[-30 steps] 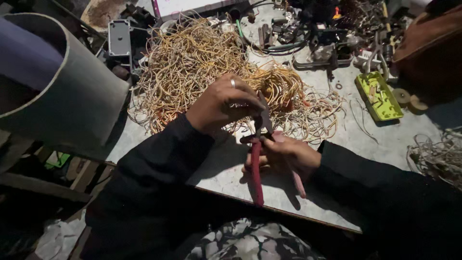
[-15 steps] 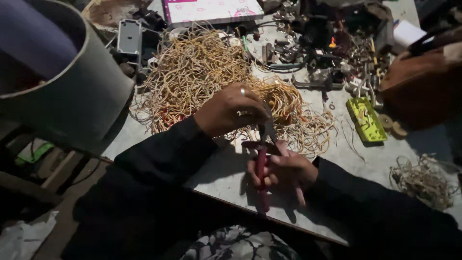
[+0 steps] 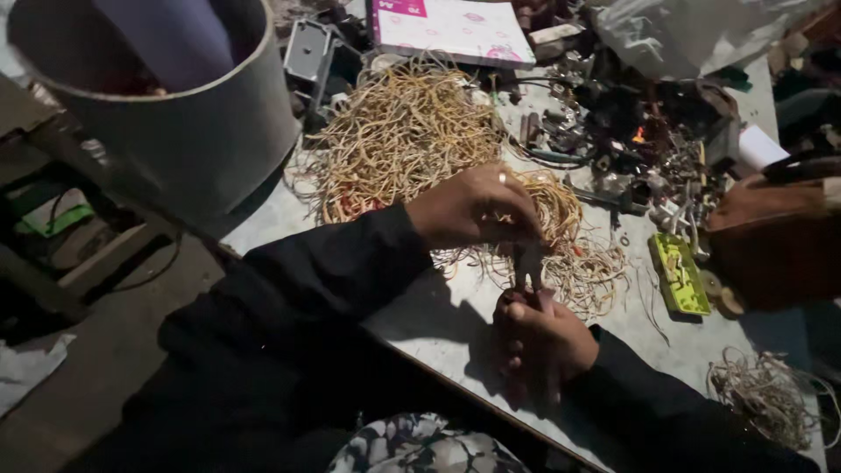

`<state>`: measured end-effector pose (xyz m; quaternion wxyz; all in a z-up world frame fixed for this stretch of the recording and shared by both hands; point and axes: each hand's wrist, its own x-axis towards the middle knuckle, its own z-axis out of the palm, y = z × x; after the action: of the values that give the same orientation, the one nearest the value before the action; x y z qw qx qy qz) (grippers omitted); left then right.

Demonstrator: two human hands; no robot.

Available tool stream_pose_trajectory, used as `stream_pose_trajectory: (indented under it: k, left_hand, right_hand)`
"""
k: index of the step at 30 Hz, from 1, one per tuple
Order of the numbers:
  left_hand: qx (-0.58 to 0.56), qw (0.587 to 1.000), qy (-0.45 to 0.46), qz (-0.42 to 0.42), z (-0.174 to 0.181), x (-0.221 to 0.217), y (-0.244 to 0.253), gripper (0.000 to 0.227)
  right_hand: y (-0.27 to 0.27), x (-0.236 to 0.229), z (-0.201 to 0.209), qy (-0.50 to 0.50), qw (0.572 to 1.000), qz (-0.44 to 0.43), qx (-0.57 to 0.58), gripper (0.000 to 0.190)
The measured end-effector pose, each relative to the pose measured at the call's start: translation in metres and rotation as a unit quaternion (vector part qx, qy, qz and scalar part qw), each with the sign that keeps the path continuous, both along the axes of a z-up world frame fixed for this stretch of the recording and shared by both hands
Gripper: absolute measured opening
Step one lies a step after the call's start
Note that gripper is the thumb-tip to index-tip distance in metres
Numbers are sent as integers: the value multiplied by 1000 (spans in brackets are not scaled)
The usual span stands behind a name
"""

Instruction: The person uses red-handled pliers to repeatedly cut strands of multicolored wire from a large pile on a cluttered workbench. The cut pieces are dropped into a nearby bucket. The person briefly handles a coiled copper wire component before resuming cutting.

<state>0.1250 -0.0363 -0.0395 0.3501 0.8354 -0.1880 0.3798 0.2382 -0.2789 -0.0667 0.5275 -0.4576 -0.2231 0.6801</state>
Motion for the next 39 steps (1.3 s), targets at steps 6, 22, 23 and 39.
stream_pose_trajectory:
  k: [6, 22, 23, 39]
  left_hand:
    - [18, 992, -95, 80, 6, 0, 9, 21]
    - [152, 729, -173, 644, 48, -158, 69, 37]
    - [135, 792, -170, 570, 49, -140, 61, 34]
    - [189, 975, 18, 113, -54, 57, 15, 19]
  right_hand:
    - [14, 12, 2, -6, 999, -9, -33, 22]
    - [12, 8, 2, -17, 998, 54, -1, 36]
    - [10, 8, 3, -47, 997, 56, -14, 40]
    - [6, 15, -7, -158, 972, 165, 48, 64]
